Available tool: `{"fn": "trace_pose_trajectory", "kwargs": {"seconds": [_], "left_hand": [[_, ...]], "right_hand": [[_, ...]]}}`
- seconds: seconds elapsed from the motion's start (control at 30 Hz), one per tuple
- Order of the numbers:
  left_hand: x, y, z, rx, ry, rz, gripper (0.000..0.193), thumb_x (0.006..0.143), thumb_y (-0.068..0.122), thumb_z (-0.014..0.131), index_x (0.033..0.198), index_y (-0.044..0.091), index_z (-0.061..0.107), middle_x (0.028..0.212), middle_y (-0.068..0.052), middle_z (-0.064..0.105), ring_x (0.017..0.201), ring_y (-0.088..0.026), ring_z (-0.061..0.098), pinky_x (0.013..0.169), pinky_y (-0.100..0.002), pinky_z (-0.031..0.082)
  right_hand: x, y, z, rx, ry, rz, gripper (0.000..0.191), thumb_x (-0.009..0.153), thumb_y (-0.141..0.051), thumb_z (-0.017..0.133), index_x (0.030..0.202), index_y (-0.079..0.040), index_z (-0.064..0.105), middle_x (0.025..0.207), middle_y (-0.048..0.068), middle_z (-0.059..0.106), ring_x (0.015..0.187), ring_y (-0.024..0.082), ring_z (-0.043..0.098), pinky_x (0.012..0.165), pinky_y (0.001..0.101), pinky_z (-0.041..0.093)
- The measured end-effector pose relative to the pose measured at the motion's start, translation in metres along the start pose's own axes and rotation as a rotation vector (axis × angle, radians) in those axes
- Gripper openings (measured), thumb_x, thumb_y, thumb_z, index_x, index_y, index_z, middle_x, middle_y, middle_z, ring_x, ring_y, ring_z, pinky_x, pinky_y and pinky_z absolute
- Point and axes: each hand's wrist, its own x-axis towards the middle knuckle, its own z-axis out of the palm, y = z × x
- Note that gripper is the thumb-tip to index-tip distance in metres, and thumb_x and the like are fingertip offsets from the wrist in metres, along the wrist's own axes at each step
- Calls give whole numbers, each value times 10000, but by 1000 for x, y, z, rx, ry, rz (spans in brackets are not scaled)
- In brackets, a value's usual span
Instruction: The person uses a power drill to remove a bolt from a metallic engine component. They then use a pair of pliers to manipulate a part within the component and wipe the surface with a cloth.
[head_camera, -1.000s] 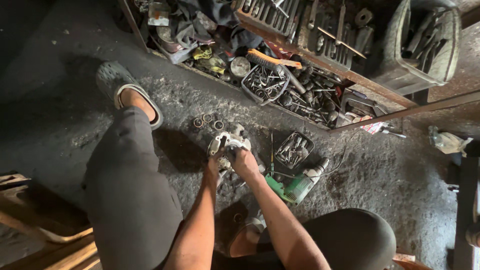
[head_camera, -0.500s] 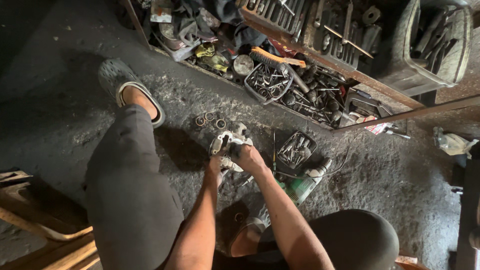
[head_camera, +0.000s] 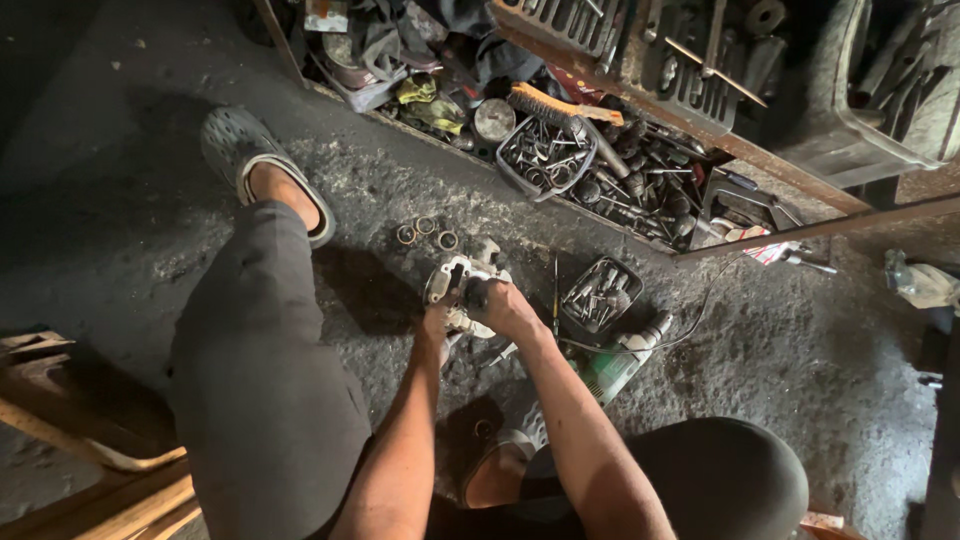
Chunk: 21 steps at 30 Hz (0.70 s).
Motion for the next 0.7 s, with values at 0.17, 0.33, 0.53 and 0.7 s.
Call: {"fn": "trace_pose_trajectory", "kwargs": {"seconds": [0.17, 0.33, 0.53, 0.7], "left_hand": [[-11, -2, -1, -137, 23, -40, 473, 825, 344, 755, 1261, 170, 699, 1059, -16, 704, 940, -195, 661, 815, -390, 507], [-16, 1, 1, -186, -32, 37, 471, 827, 300, 760, 1278, 186, 689, 1077, -1, 698, 932, -184, 653, 809, -398, 511], [-6, -5, -3, -172, 2, -25, 492, 821, 342, 767, 1276, 171, 690, 1076, -25, 705, 939, -196, 664, 813, -407, 524], [-5, -7, -3, -183, -20, -7, 497, 784, 335, 783, 1247, 176, 693, 1055, -25, 703, 965, -207, 660, 843, -417, 519]], "right_hand": [[6, 0, 1, -125, -171, 278, 427, 791, -296, 810, 1147, -74, 733, 1046, 222, 720, 997, 378, 705, 891, 448, 562], [7, -1, 0, -169, -120, 219, 421, 721, -267, 837, 1060, -38, 735, 1023, 226, 732, 980, 366, 723, 876, 431, 585], [5, -7, -5, 56, -57, 61, 507, 696, -242, 798, 1153, -46, 701, 1002, 230, 732, 924, 378, 710, 804, 450, 571], [7, -12, -6, -210, -192, 298, 362, 773, -339, 814, 968, -39, 758, 981, 229, 732, 937, 374, 724, 861, 448, 575]]}}
